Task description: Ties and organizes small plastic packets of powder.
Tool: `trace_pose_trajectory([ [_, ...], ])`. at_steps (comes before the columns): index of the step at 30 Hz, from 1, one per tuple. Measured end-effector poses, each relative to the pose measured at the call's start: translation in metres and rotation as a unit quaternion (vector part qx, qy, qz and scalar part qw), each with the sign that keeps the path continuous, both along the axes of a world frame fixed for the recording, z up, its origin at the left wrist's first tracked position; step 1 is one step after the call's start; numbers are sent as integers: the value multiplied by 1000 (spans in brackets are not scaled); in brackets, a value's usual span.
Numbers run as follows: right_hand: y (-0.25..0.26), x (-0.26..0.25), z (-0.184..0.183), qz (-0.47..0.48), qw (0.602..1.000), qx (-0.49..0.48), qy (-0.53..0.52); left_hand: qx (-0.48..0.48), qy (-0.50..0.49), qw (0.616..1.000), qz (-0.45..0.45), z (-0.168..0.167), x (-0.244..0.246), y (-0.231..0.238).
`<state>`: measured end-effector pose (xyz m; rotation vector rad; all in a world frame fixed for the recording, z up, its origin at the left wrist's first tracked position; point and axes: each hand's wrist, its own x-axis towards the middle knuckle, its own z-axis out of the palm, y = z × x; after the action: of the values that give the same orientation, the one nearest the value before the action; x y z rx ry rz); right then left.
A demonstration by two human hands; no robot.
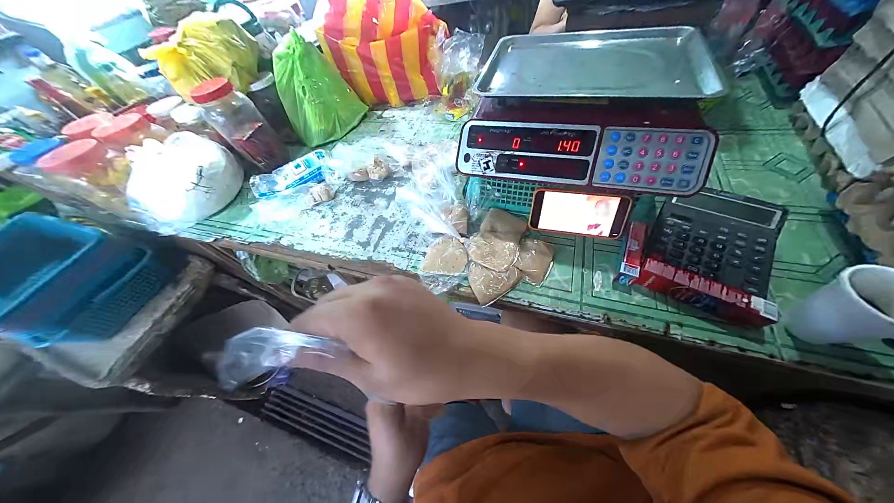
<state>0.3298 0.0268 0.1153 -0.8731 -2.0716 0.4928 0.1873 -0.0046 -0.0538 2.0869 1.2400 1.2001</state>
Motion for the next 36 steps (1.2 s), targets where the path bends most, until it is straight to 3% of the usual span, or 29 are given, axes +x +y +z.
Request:
trace_pose_trajectory([
  [3, -8, 24, -22, -15, 997, -2, 71, -89, -87, 985, -120, -24, 13, 4],
  [5, -19, 45, -36, -54, 986, -1, 158, -101, -128, 977, -138, -10, 18, 27],
  [8, -51, 81, -68, -150, 945, -45, 286, 34, -140, 981, -129, 62, 16, 77],
  [10, -72, 105, -93, -222, 933, -79, 274, 146, -114, 977, -101, 115, 9, 104],
  [12, -90, 130, -113, -273, 930, -108, 223, 227, -43, 972, -41, 147, 9, 121],
  [14, -107, 151, -129, -320, 917, -130, 198, 253, 70, 965, -15, 140, 24, 144],
  [17, -142, 166, -143, -384, 886, -162, 205, 169, 267, 948, -38, 49, 30, 201],
  [18, -149, 172, -141, -401, 877, -161, 213, 138, 297, 944, -41, 36, 30, 213],
  [20, -156, 178, -139, -426, 858, -160, 239, 99, 268, 956, -64, 60, 41, 231],
  [22, -165, 178, -137, -411, 858, -177, 252, 3, 185, 980, -70, 81, 44, 215],
  [24, -147, 177, -134, -362, 879, -162, 265, -84, 23, 990, -108, 100, 45, 220],
  [27, -109, 169, -116, -301, 914, -148, 227, -237, -223, 927, -184, 116, 52, 214],
  [29, -65, 157, -86, -279, 929, -153, 190, -279, -275, 896, -209, 125, 57, 204],
  [31, -8, 135, -53, -231, 940, -195, 159, -263, -209, 913, -232, 127, 60, 190],
  [33, 55, 107, -31, -179, 948, -233, 119, -167, -15, 954, -247, 124, 58, 179],
  [34, 85, 94, -23, -172, 951, -239, 96, -119, 94, 961, -231, 126, 56, 179],
  [36, 136, 76, -20, -176, 951, -238, 95, -118, 224, 951, -177, 134, 46, 192],
])
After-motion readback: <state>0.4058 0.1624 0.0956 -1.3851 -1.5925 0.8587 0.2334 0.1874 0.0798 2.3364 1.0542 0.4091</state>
